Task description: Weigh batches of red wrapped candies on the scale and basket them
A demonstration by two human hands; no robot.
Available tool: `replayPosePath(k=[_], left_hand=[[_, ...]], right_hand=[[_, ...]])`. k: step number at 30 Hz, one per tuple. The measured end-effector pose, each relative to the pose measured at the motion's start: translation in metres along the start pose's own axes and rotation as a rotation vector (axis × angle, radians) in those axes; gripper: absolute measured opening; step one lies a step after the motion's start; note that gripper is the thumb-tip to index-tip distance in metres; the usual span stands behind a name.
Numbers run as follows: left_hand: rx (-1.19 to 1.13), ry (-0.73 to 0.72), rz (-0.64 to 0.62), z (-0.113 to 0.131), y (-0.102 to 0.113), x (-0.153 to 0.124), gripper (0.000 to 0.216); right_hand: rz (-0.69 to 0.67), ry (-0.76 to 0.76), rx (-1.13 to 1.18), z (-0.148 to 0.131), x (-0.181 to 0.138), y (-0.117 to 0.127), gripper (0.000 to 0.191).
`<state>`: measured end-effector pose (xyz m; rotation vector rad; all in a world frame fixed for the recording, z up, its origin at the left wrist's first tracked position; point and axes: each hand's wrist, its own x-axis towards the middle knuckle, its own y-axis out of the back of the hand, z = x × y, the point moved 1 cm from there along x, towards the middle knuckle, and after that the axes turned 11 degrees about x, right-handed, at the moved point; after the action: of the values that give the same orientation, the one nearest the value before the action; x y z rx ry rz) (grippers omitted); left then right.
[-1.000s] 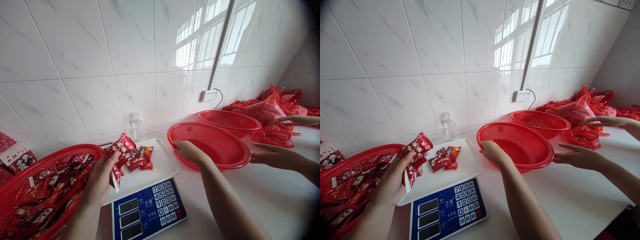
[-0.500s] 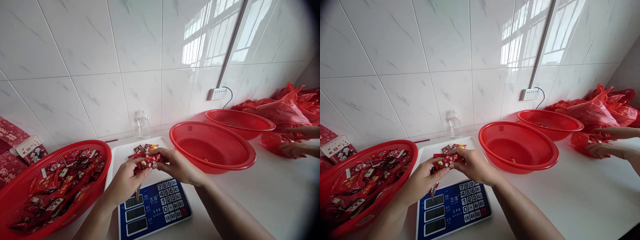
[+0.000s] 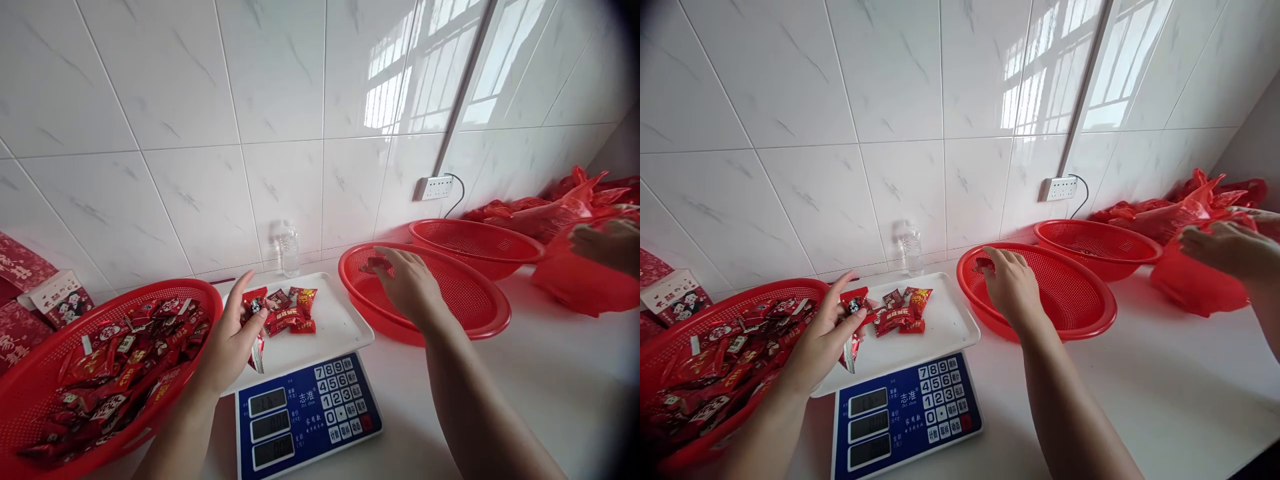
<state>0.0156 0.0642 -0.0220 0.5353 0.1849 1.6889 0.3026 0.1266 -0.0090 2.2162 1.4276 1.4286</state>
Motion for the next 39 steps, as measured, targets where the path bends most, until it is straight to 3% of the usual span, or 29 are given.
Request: replayPosePath(k=[3, 6, 8, 10, 13, 17, 20, 23, 26, 29, 33, 35, 37, 39], left_hand=[[0.033, 0.000, -0.049, 0.000, -0.007, -0.002, 0.048], [0.080, -0.054, -0.163, 0.004, -0.015, -0.007, 0.021], [0.077, -0.102, -0.219, 0.007, -0.020, -0.010, 0.014], [0.067, -0.123, -0.226, 0.009, -0.023, -0.011, 0.016], [0.068, -0.087, -0.207, 0.008, -0.026, -0.012, 0.019], [-0.038, 0.029, -0.167, 0.002, -0.025, -0.007, 0.029], [-0.359, 0.156, -0.061, -0.001, -0.018, 0.001, 0.032], [-0.707, 0.258, 0.045, 0.000, -0.010, 0.007, 0.026], [-0.882, 0.327, 0.079, 0.002, -0.005, 0.009, 0.029], [-0.879, 0.346, 0.039, 0.003, -0.004, 0.007, 0.044], [-0.741, 0.277, -0.064, 0.003, -0.010, 0.003, 0.052], [-0.695, 0.207, -0.107, 0.004, -0.016, 0.000, 0.048], [-0.645, 0.156, -0.140, 0.005, -0.021, -0.004, 0.045], [-0.577, 0.114, -0.175, 0.005, -0.026, -0.007, 0.043]], right_hand=[[-0.068, 0.072, 0.155, -0.013, -0.008, -0.008, 0.038], [-0.344, 0.206, 0.514, -0.044, -0.028, -0.023, 0.037], [-0.549, 0.293, 0.666, -0.066, -0.044, -0.032, 0.038], [-0.616, 0.302, 0.707, -0.081, -0.056, -0.039, 0.035], [-0.541, 0.276, 0.671, -0.088, -0.062, -0.044, 0.024], [-0.382, 0.274, 0.638, -0.076, -0.052, -0.043, 0.015], [-0.217, 0.243, 0.505, -0.056, -0.035, -0.033, 0.016], [-0.083, 0.116, 0.251, -0.028, -0.016, -0.021, 0.018], [-0.062, -0.062, 0.050, 0.002, -0.001, -0.013, 0.020], [-0.106, -0.128, 0.013, 0.018, 0.006, -0.013, 0.023], [-0.241, -0.057, 0.123, -0.003, -0.004, -0.025, 0.026], [-0.413, 0.040, 0.300, -0.028, -0.018, -0.033, 0.028], [-0.703, 0.167, 0.627, -0.054, -0.035, -0.040, 0.033], [-0.785, 0.219, 0.746, -0.072, -0.049, -0.046, 0.035]])
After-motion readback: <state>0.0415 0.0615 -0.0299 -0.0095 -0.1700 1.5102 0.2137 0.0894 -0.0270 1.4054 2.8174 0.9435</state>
